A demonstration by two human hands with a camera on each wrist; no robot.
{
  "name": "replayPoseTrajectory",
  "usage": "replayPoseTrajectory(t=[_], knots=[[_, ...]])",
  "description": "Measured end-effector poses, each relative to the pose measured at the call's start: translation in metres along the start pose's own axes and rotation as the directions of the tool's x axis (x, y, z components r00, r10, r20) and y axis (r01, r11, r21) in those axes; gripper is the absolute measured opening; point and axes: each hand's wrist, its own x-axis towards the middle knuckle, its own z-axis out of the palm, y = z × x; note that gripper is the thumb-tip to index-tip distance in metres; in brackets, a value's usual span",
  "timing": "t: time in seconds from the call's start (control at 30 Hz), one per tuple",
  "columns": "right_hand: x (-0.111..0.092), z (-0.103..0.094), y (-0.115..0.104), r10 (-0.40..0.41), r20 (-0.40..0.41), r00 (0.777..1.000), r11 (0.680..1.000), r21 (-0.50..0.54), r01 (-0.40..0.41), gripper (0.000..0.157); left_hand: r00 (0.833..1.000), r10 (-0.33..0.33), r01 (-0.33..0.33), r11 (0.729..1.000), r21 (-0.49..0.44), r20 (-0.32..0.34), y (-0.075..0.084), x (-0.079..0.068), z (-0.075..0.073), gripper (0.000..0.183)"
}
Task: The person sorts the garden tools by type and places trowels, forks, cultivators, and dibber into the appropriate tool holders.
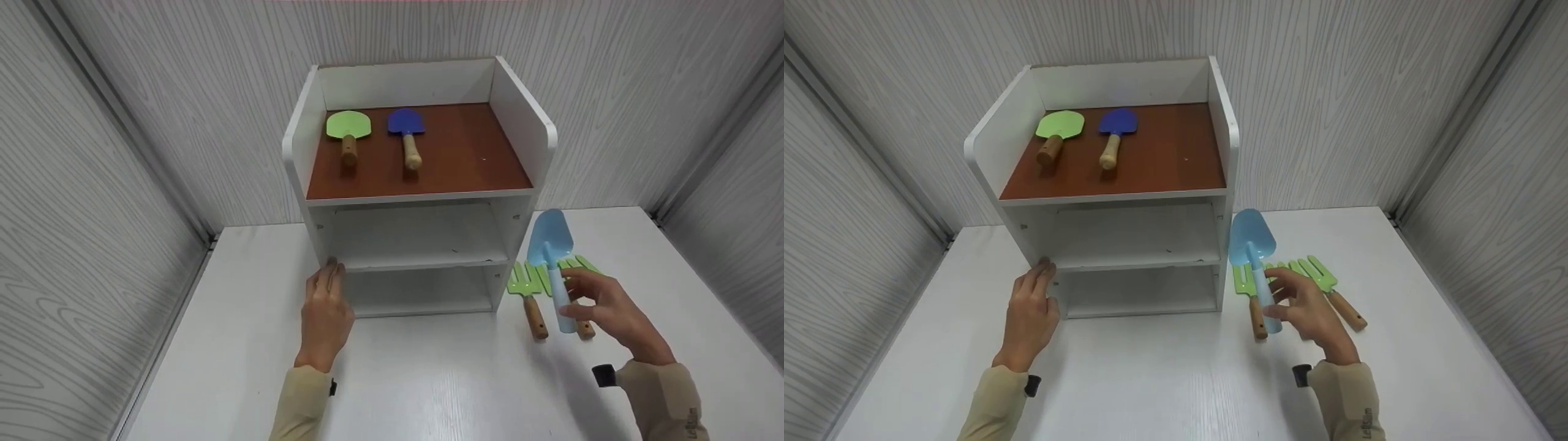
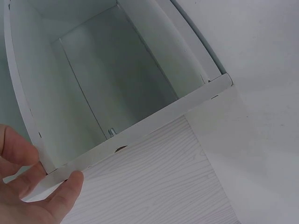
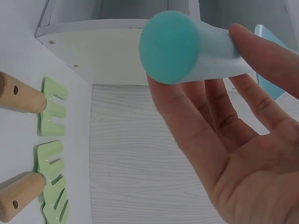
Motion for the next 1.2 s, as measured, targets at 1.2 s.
replayPoseTrajectory(t=[1.2], knots=[[0.029,0.014,-0.06,-0.158,0.03,0.987,0.987,0.035,0.157,0.051,1.0,-0.005,0.005,1.0,0.02,0.008,-0.001,0.0,0.001,0.052]])
